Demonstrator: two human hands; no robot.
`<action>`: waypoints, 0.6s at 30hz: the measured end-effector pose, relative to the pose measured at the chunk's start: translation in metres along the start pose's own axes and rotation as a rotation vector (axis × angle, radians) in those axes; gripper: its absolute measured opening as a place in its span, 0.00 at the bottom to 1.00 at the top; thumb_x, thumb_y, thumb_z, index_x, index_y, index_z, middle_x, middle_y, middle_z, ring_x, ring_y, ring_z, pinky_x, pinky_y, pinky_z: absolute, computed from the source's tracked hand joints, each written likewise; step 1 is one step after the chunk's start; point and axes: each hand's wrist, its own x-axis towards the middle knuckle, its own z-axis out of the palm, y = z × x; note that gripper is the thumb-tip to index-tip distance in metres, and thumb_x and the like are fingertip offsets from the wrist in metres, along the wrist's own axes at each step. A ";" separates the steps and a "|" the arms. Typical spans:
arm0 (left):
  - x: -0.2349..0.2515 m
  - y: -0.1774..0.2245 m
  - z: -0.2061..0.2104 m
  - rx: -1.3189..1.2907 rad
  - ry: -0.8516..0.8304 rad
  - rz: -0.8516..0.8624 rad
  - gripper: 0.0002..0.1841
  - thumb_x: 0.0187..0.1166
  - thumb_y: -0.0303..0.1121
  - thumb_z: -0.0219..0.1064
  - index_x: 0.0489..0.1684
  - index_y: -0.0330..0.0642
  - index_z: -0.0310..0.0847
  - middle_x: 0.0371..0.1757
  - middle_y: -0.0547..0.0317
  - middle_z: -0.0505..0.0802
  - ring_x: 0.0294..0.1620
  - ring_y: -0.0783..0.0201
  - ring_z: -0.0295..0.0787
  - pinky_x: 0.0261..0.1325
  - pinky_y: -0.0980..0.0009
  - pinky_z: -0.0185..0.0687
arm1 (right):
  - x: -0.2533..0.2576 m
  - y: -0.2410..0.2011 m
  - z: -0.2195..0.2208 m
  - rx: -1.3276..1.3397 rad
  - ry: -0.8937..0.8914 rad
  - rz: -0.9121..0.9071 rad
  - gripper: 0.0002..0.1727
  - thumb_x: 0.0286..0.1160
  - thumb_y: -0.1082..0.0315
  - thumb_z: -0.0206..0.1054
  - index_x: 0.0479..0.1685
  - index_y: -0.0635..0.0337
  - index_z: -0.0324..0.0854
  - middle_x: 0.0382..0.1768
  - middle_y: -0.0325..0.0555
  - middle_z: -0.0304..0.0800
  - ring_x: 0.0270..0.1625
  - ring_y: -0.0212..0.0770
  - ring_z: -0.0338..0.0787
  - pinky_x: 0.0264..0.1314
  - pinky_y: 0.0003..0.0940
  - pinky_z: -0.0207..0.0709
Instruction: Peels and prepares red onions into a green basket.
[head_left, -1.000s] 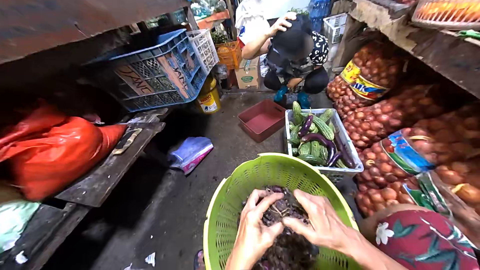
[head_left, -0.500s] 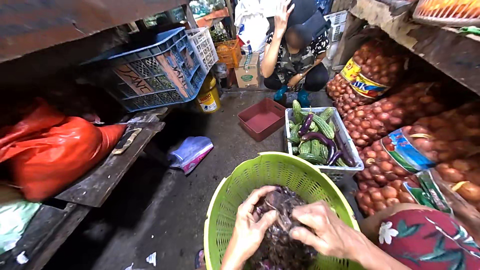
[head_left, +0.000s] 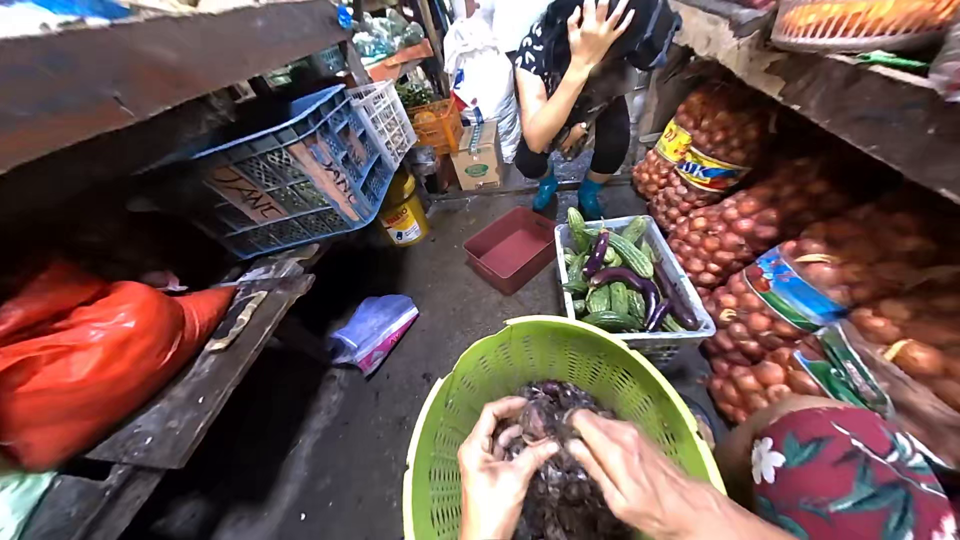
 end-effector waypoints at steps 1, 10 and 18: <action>-0.001 -0.001 0.000 -0.004 -0.016 0.021 0.27 0.47 0.18 0.83 0.52 0.31 0.85 0.48 0.62 0.95 0.47 0.73 0.94 0.53 0.75 0.92 | 0.000 -0.001 0.001 -0.003 0.002 -0.009 0.17 0.86 0.60 0.51 0.39 0.61 0.80 0.24 0.46 0.81 0.22 0.41 0.85 0.21 0.34 0.78; -0.006 0.006 0.001 -0.272 -0.050 -0.135 0.24 0.54 0.20 0.80 0.54 0.35 0.86 0.44 0.59 0.97 0.45 0.70 0.94 0.52 0.73 0.91 | 0.008 0.006 -0.002 -0.021 0.097 0.052 0.17 0.86 0.59 0.50 0.40 0.62 0.79 0.23 0.46 0.80 0.21 0.40 0.82 0.21 0.33 0.77; -0.011 0.006 0.003 -0.448 -0.167 -0.157 0.25 0.56 0.30 0.84 0.57 0.40 0.88 0.47 0.58 0.96 0.47 0.69 0.94 0.55 0.72 0.90 | 0.015 0.005 -0.012 -0.039 -0.101 0.343 0.18 0.87 0.63 0.52 0.49 0.71 0.80 0.31 0.59 0.87 0.32 0.57 0.91 0.34 0.54 0.83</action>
